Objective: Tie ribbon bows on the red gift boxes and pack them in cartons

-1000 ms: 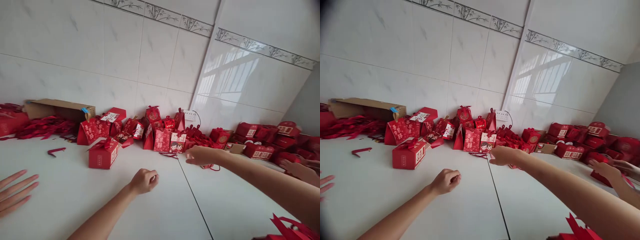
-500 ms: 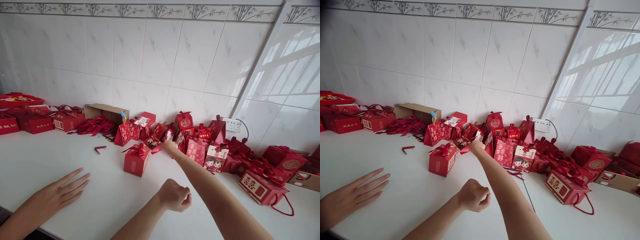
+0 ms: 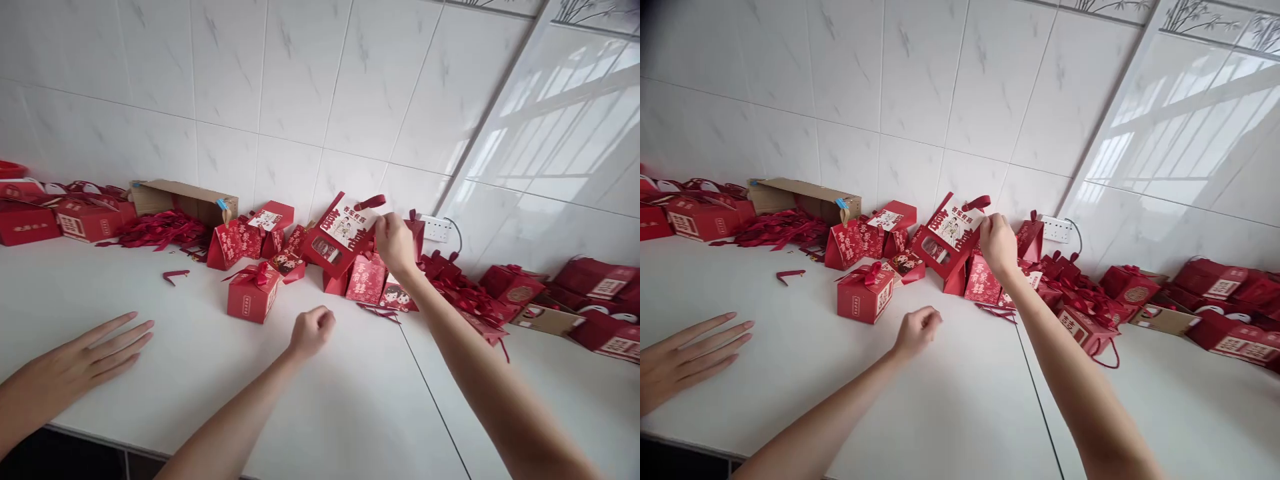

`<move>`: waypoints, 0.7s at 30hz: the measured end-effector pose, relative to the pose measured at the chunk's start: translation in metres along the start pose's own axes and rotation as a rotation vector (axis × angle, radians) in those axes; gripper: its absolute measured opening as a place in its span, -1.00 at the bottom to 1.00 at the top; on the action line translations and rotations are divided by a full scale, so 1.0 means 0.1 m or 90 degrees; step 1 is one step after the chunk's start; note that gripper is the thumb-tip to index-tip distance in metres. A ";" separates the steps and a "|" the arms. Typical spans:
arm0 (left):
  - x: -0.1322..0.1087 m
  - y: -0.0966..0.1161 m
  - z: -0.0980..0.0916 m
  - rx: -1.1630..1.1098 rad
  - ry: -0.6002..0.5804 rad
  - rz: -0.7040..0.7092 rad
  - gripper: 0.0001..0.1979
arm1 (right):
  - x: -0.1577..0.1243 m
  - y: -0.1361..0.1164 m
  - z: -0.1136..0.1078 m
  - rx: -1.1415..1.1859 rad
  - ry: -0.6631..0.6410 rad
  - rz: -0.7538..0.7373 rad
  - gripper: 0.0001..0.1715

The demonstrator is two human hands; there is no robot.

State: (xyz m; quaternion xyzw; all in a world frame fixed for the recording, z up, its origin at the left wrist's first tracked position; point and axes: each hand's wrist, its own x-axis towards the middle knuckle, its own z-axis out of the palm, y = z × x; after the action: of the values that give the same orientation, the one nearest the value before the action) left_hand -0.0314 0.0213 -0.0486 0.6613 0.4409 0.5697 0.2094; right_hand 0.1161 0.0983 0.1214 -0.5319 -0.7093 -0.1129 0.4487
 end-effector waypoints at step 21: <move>0.07 0.36 -0.13 -0.180 -0.077 0.034 -0.62 | -1.88 0.59 -0.10 0.310 -0.042 -0.103 -0.84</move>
State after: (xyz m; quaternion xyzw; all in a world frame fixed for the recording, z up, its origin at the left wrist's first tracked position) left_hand -0.0317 0.0053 -0.0135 0.6694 0.3252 0.5908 0.3116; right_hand 0.1778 -0.0067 -0.0338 -0.3534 -0.7701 0.0431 0.5294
